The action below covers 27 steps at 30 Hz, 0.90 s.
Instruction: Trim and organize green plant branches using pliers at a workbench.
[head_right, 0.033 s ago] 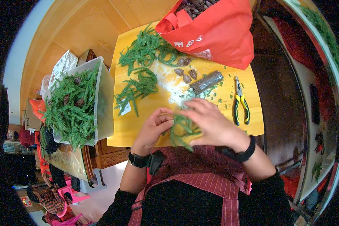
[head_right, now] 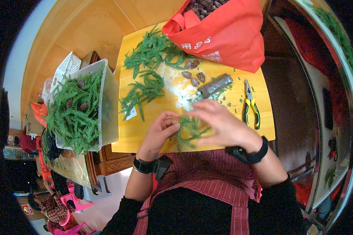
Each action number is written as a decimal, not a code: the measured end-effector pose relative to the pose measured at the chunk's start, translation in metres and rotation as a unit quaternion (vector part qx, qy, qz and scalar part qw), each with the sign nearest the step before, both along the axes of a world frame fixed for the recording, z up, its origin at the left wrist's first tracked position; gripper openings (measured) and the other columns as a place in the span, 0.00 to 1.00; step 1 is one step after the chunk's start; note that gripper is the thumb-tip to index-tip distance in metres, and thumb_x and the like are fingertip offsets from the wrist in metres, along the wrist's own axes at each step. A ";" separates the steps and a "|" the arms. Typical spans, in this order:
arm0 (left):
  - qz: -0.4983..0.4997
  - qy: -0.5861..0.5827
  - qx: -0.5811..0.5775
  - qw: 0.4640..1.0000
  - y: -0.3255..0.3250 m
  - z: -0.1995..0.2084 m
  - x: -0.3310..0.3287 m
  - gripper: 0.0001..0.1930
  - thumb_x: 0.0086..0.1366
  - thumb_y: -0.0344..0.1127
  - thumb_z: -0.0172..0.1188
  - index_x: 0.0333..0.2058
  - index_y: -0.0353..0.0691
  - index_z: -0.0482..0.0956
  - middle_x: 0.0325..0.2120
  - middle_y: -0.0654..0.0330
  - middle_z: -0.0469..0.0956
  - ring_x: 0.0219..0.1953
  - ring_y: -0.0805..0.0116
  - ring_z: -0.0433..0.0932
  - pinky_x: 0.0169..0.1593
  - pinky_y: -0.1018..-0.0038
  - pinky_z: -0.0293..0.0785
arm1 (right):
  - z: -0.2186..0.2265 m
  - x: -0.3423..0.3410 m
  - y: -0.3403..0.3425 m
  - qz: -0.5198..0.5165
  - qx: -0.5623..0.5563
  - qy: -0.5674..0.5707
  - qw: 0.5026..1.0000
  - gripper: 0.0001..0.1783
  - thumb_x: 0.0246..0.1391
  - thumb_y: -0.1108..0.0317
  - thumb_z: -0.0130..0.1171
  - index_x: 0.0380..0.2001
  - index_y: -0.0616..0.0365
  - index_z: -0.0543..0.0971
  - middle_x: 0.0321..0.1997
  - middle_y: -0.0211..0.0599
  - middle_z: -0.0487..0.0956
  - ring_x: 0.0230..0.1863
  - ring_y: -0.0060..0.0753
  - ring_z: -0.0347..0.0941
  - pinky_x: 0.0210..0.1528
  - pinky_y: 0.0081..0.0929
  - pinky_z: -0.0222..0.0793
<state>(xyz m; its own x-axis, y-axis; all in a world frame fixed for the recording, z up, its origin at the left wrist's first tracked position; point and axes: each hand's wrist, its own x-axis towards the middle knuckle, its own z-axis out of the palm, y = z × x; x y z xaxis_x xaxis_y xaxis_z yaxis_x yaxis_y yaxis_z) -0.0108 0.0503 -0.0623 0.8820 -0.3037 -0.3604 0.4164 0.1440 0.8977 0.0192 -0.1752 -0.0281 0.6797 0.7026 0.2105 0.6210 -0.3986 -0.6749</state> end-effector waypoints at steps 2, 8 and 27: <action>0.008 -0.025 0.033 0.999 0.003 -0.006 0.004 0.13 0.58 0.26 0.54 0.43 0.39 0.67 0.28 0.67 0.72 0.32 0.80 0.69 0.37 0.84 0.65 | 0.002 0.018 -0.001 -0.071 0.020 0.024 0.997 0.22 0.40 0.67 0.62 0.42 0.55 0.73 0.44 0.41 0.71 0.50 0.45 0.65 0.51 0.35 0.60; 0.022 -0.243 0.324 0.914 0.016 -0.011 0.012 0.09 0.60 0.30 0.52 0.40 0.36 0.71 0.29 0.62 0.74 0.32 0.75 0.71 0.36 0.80 0.68 | -0.016 0.055 0.030 -0.176 -0.078 -0.157 0.969 0.07 0.37 0.72 0.58 0.25 0.55 0.77 0.27 0.35 0.73 0.36 0.39 0.69 0.38 0.35 0.65; -0.013 -0.536 0.398 0.744 -0.014 0.018 0.098 0.16 0.58 0.25 0.47 0.46 0.34 0.67 0.39 0.49 0.71 0.37 0.58 0.74 0.40 0.69 0.71 | 0.049 0.055 0.035 -0.176 0.340 0.045 0.923 0.03 0.53 0.77 0.47 0.29 0.62 0.71 0.30 0.32 0.76 0.27 0.18 0.69 0.32 0.14 0.65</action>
